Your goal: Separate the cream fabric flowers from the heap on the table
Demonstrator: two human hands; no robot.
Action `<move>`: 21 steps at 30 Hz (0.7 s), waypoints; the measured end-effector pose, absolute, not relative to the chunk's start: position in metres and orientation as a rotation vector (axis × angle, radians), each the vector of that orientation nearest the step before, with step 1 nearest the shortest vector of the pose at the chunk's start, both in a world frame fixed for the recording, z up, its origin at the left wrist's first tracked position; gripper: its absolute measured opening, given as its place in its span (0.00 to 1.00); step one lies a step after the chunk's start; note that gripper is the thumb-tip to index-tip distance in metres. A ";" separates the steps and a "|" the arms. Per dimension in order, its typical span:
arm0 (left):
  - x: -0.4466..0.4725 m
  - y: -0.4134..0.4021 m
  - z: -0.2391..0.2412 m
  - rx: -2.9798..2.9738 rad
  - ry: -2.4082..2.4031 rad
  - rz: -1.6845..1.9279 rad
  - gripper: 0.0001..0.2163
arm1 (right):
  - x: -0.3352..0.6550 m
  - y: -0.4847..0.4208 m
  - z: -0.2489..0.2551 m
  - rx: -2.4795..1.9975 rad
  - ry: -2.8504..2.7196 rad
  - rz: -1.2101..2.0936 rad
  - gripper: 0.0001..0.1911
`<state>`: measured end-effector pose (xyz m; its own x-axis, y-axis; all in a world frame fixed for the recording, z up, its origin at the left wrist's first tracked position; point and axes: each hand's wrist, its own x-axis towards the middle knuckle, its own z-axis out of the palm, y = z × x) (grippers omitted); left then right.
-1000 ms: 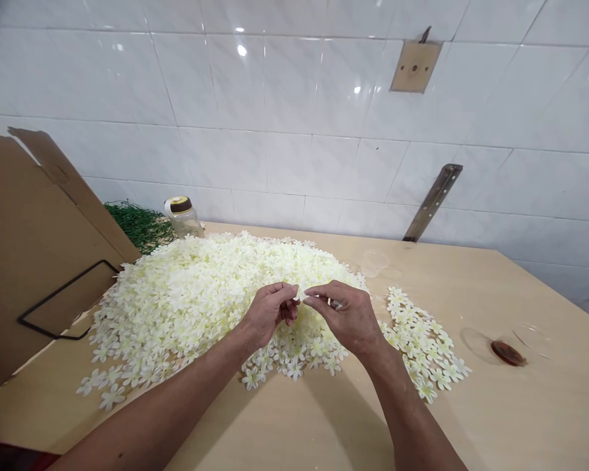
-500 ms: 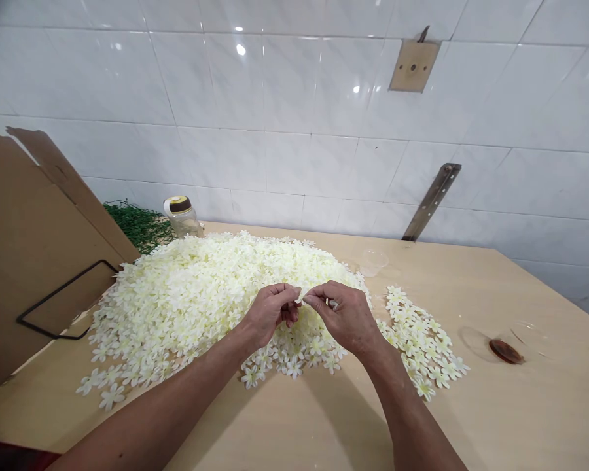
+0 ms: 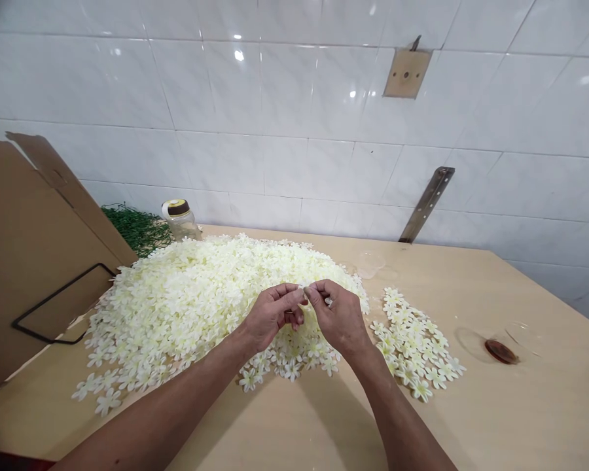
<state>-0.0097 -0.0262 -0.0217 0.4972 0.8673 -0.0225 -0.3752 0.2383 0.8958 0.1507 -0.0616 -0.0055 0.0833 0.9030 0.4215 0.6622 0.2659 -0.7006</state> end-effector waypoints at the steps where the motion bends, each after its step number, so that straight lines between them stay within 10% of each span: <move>1: -0.009 -0.027 -0.022 0.999 0.608 0.924 0.17 | 0.150 -0.062 -0.006 -1.471 -1.629 0.361 0.15; 21: -0.003 -0.027 -0.025 1.162 0.914 1.129 0.06 | 0.144 -0.062 -0.009 -1.418 -1.544 0.546 0.22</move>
<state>-0.0026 -0.0271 -0.0245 0.2163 0.9762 0.0161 -0.1873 0.0253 0.9820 0.1436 -0.0618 -0.0094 0.1079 0.9369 0.3324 0.5191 0.2321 -0.8226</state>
